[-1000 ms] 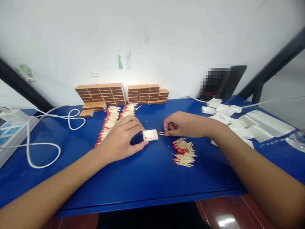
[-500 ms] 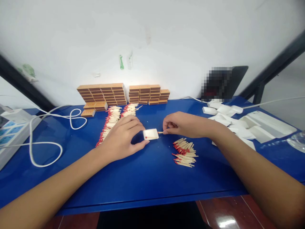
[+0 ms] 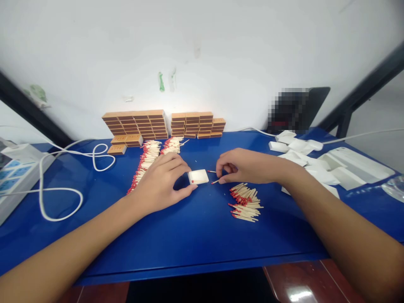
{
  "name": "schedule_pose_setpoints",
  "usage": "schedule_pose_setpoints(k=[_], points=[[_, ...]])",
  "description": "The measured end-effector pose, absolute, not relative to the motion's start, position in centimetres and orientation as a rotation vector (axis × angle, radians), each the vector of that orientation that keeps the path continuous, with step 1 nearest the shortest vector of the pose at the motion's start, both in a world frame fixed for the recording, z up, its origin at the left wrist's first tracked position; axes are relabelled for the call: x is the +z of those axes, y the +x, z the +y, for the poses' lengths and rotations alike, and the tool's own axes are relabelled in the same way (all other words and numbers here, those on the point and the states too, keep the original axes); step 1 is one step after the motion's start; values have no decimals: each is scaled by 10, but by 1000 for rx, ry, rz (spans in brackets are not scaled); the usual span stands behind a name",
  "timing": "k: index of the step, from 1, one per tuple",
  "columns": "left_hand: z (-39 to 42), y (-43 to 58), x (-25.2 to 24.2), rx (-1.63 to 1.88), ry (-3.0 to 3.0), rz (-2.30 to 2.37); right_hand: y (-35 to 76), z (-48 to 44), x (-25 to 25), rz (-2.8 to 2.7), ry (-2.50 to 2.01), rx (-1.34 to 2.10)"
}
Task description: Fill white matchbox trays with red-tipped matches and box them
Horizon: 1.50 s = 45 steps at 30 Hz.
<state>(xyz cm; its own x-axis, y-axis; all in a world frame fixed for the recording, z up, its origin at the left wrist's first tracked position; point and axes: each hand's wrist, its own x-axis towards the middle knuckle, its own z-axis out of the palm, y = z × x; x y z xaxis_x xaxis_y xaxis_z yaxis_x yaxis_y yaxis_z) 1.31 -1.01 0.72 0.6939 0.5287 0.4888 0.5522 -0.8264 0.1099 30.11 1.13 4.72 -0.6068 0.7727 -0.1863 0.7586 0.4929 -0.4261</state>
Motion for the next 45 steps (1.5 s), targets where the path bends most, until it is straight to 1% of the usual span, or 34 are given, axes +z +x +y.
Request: schedule_pose_setpoints(k=[4,10,17,22,25,32,36,45], points=[[-11,13,7,-811,-2841,-900,299,10,45,-2696,-1424,832],[-11,13,8,-850,-2811,-870,298,15,36,-2616,-1443,688],[-12,13,9,-873,-2799,-844,298,18,30,-2598,-1446,640],[-11,13,9,-868,-2793,-857,298,19,30,-2596,-1470,729],[-10,13,9,-853,-2791,-878,299,19,32,-2615,-1473,705],[-12,14,10,-849,-2787,-920,295,12,41,-2478,-1298,562],[-13,14,8,-843,-2801,-909,278,3,36,-2488,-1145,530],[-14,16,7,-874,-2797,-846,265,-3,22,-2551,-1091,395]])
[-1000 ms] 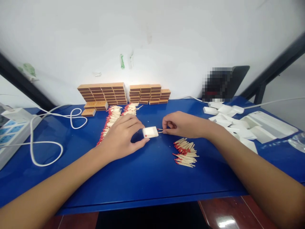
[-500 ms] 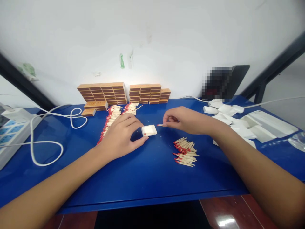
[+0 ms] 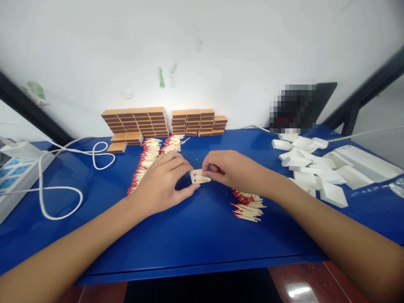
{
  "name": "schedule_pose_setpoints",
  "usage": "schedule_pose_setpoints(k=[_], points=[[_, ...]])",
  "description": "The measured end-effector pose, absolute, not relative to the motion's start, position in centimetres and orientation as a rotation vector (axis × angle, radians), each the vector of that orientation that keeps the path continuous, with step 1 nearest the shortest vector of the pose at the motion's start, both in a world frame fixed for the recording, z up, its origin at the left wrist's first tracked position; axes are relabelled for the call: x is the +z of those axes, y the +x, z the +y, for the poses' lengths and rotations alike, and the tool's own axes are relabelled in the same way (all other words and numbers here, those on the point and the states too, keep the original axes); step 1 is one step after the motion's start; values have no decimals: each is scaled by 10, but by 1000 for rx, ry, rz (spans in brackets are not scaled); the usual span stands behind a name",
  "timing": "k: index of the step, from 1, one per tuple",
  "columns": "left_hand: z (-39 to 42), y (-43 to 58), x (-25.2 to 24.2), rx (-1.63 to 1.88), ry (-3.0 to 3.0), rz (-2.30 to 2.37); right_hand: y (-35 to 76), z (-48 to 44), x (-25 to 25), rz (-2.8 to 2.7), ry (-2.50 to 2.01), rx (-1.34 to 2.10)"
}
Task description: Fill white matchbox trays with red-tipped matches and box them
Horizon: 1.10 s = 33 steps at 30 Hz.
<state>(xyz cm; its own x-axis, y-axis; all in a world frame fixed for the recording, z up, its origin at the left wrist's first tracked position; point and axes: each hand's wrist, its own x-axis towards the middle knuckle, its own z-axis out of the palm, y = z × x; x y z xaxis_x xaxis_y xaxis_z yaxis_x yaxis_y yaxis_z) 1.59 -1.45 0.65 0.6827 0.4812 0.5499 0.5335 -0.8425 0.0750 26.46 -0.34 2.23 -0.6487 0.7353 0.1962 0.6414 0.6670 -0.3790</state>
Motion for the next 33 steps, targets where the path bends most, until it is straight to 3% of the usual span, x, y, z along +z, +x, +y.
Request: schedule_pose_setpoints(k=[25,30,33], points=[[-14,16,8,-841,-2866,-895,266,-4,24,-2574,-919,623],[-13,15,6,-811,-2860,-884,287,4,41,-2553,-1167,522],[-13,15,5,-813,-2867,-883,311,10,52,-2653,-1423,702]])
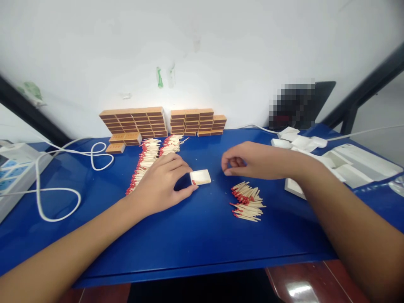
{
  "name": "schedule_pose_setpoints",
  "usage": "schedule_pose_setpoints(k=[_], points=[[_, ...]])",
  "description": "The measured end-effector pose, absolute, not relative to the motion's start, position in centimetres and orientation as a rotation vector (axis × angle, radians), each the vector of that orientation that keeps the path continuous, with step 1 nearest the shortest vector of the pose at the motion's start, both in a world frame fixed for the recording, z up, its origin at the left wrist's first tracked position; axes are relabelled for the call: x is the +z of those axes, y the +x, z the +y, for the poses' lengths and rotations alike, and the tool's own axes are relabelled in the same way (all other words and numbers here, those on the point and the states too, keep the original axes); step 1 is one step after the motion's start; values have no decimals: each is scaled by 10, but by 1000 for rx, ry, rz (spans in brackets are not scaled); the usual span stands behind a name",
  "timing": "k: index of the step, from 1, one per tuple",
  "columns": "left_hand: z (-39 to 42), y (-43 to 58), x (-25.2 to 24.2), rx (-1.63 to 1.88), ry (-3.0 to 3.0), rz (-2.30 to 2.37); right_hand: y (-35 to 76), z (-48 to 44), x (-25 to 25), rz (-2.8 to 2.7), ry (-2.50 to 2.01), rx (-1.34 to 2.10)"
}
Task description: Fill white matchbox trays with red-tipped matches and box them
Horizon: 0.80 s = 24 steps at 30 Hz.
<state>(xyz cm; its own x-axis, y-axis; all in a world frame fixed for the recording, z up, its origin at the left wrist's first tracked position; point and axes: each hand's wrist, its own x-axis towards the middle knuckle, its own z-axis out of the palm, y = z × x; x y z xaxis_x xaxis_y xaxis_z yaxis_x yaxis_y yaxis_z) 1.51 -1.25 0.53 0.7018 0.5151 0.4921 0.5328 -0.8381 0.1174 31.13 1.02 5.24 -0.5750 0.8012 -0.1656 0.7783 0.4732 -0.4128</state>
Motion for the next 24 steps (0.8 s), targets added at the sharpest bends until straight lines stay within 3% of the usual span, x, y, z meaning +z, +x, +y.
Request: schedule_pose_setpoints(k=[11,24], points=[[-13,16,6,-792,-2895,-896,330,12,61,-2748,-1500,1148],[-12,16,5,-784,-2897,-905,327,12,65,-2704,-1550,1069]])
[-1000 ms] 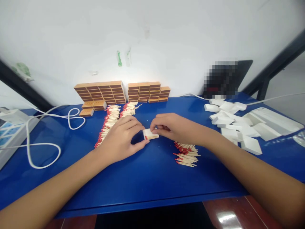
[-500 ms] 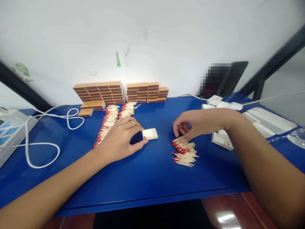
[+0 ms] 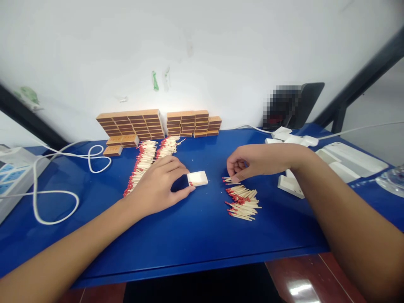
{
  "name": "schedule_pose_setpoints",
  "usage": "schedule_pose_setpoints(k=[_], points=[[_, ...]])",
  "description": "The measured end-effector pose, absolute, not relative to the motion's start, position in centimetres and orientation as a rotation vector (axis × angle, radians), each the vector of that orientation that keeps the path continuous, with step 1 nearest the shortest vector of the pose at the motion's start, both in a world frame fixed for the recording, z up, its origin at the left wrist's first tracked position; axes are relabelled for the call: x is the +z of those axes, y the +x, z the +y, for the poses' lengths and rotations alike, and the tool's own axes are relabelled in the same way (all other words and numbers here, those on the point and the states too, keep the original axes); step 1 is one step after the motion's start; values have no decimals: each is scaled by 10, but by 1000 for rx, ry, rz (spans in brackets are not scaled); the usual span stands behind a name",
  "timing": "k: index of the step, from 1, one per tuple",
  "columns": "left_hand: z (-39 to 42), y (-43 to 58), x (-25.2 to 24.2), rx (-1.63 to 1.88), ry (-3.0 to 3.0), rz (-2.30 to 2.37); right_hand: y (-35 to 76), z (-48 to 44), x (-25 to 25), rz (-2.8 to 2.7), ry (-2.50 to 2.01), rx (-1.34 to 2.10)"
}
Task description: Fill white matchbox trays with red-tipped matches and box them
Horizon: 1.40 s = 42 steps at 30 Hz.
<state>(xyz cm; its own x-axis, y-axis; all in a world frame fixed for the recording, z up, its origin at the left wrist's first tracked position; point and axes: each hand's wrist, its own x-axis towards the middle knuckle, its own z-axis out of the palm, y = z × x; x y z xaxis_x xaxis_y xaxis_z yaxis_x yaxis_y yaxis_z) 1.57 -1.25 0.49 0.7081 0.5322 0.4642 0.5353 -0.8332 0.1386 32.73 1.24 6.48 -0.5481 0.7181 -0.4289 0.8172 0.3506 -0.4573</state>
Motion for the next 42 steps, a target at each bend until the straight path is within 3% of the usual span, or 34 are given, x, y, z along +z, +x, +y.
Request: schedule_pose_setpoints(k=[20,31,42], points=[[-13,16,6,-772,-2908,-906,327,23,49,2604,1471,-859],[-13,16,3,-808,-2890,-918,278,3,40,3035,1403,-1066],[-13,17,4,-873,-2868,-877,269,1,17,3203,1354,-788]])
